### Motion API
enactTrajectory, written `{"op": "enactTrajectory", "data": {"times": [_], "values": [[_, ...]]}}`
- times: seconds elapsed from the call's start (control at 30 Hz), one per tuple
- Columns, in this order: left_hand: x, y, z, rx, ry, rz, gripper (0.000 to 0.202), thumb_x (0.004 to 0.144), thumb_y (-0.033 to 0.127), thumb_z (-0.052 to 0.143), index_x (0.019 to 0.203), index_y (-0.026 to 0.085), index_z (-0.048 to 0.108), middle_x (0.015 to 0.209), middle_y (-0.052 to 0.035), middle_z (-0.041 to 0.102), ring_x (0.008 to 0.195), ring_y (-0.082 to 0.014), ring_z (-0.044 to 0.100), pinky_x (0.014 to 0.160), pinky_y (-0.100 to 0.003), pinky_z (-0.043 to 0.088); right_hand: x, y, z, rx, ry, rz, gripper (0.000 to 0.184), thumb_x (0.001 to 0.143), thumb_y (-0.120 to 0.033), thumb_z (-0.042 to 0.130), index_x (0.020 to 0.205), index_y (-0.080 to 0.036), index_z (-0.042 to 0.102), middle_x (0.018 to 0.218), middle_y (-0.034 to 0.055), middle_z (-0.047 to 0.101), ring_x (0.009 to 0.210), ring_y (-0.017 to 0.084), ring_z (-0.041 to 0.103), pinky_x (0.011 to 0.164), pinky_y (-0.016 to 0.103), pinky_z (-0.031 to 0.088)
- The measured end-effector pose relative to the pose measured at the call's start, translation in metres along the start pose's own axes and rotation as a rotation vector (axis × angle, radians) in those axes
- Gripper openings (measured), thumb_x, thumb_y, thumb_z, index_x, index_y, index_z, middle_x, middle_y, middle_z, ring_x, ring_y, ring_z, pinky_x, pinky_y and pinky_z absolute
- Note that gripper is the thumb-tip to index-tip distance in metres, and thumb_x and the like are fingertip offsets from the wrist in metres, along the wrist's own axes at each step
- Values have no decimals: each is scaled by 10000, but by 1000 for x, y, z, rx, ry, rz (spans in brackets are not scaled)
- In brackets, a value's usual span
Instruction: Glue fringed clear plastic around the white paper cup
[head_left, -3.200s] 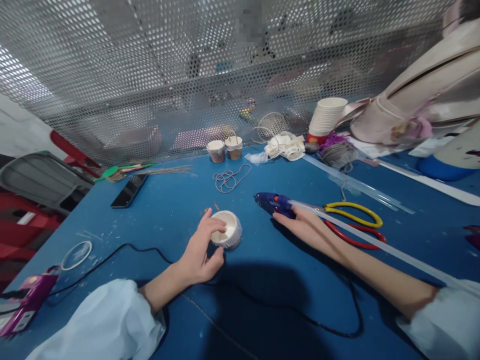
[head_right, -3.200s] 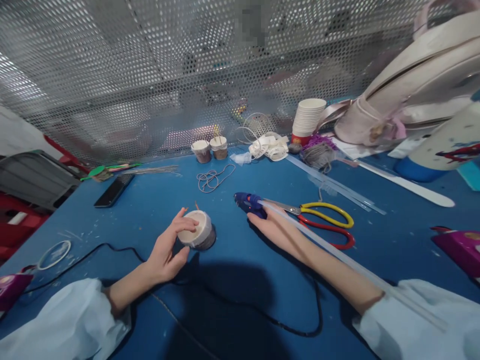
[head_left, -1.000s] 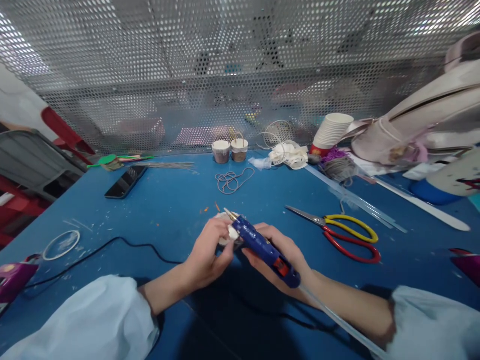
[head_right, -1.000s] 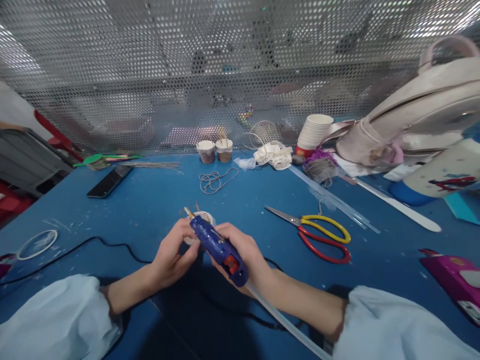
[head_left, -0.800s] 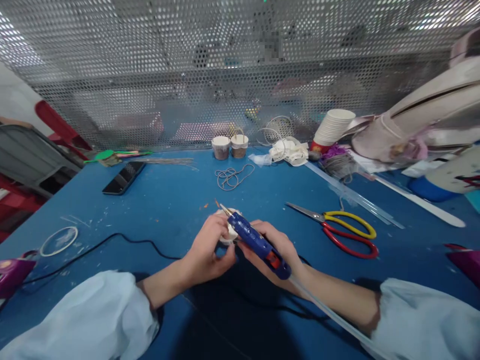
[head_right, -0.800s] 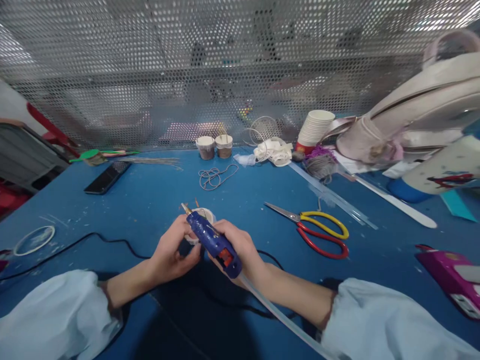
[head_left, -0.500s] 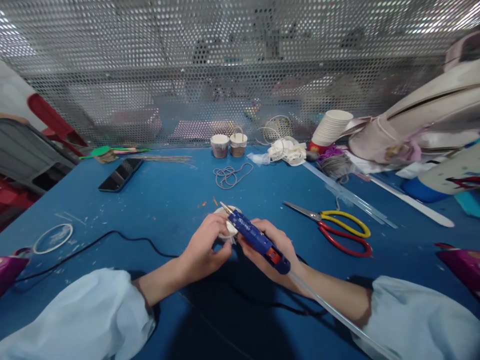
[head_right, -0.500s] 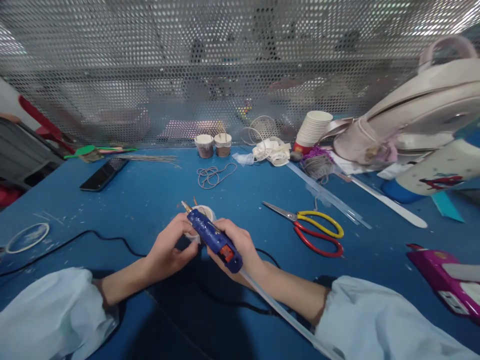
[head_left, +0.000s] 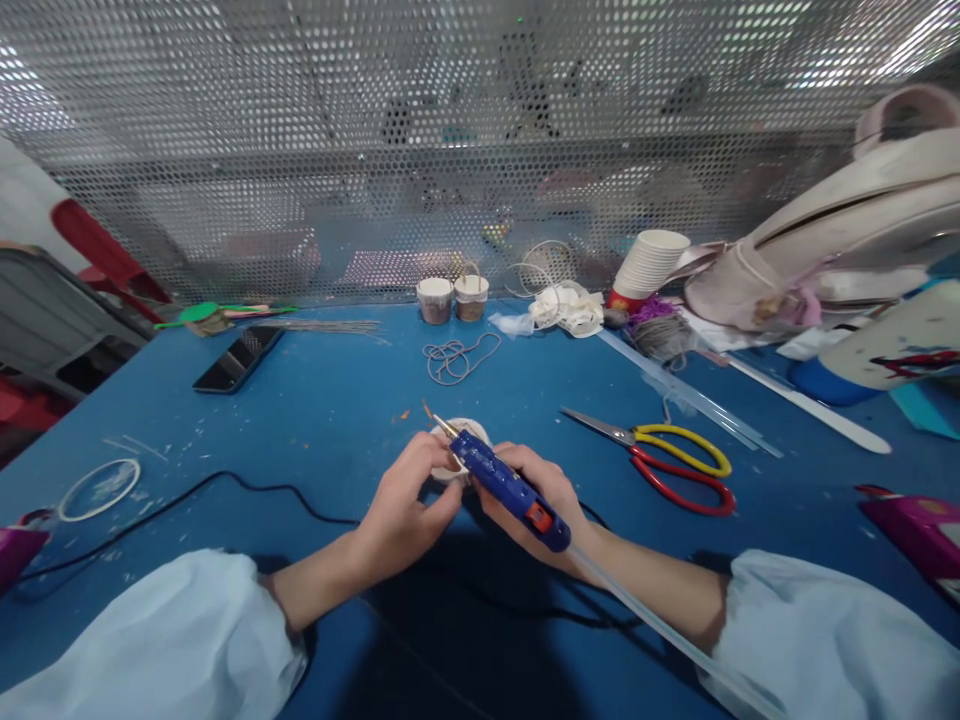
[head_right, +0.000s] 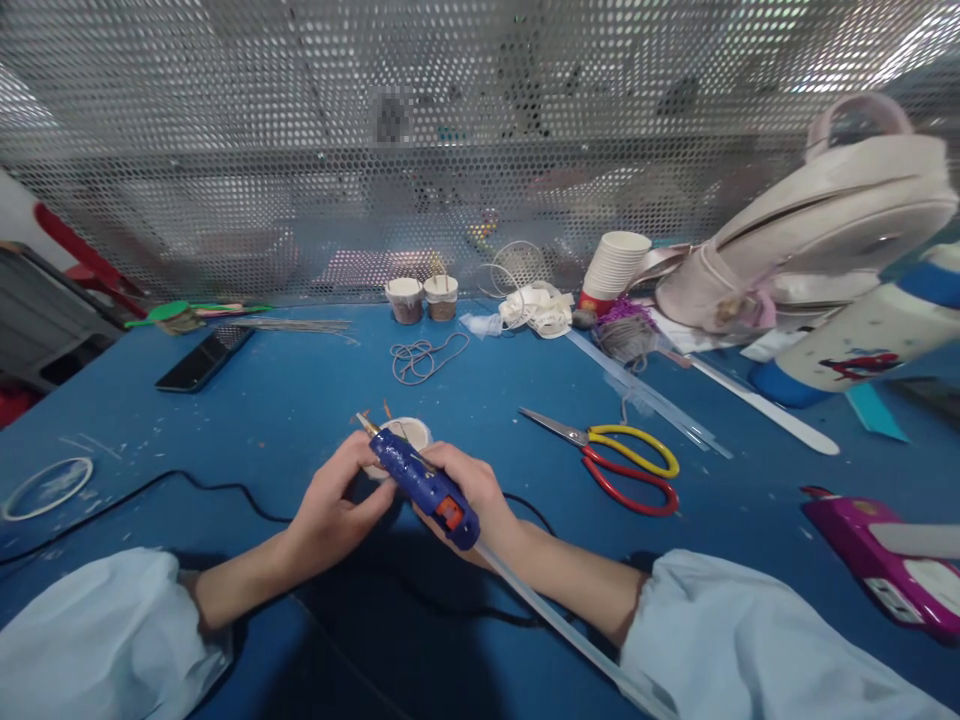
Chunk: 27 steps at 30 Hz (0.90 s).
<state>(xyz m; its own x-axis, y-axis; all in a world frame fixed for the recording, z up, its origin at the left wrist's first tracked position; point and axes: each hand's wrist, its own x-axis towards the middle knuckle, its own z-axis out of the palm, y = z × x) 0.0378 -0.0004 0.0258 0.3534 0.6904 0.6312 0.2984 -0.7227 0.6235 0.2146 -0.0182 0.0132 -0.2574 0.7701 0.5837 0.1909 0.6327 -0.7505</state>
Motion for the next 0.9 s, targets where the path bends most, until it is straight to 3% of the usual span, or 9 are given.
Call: {"op": "enactTrajectory", "data": {"times": [0.13, 0.33, 0.57, 0.73, 0.9], "values": [[-2, -1, -1, -29, -21, 130, 177, 816, 17, 525, 847, 189, 554, 813, -26, 568, 835, -144, 584, 753, -278, 510, -3, -4, -1, -68, 28, 38, 194, 786, -146, 630, 939, -235, 550, 867, 15, 664, 741, 148, 648, 679, 255, 497], [-13, -10, -3, 107, -72, 347, 170, 805, 37, 561, 886, 182, 593, 864, -45, 526, 979, -204, 567, 926, -451, 480, -11, -14, -8, -141, 123, 234, 131, 787, -202, 666, 877, -247, 582, 806, -14, 659, 652, 126, 617, 604, 234, 494], [-21, -9, 2, 202, -61, 298, 164, 805, 153, 648, 942, 181, 562, 802, 15, 590, 818, -145, 612, 1061, -474, 399, -6, -24, -17, -142, 85, 354, 89, 784, -185, 666, 823, -232, 600, 765, -25, 646, 648, 124, 611, 596, 236, 506], [-20, -3, 1, 419, -118, 484, 188, 785, 111, 658, 961, 160, 610, 764, 12, 595, 776, -144, 605, 1052, -490, 407, -4, -27, -21, -117, 75, 407, 97, 781, -177, 660, 840, -235, 609, 799, -15, 656, 719, 142, 638, 657, 256, 530], [-17, -1, -1, 503, -142, 569, 194, 793, 141, 647, 984, 176, 648, 749, -2, 610, 742, -151, 593, 1000, -505, 436, -4, -26, -22, -93, 86, 451, 85, 788, -185, 648, 840, -233, 600, 804, 2, 659, 747, 167, 642, 679, 286, 538]]}}
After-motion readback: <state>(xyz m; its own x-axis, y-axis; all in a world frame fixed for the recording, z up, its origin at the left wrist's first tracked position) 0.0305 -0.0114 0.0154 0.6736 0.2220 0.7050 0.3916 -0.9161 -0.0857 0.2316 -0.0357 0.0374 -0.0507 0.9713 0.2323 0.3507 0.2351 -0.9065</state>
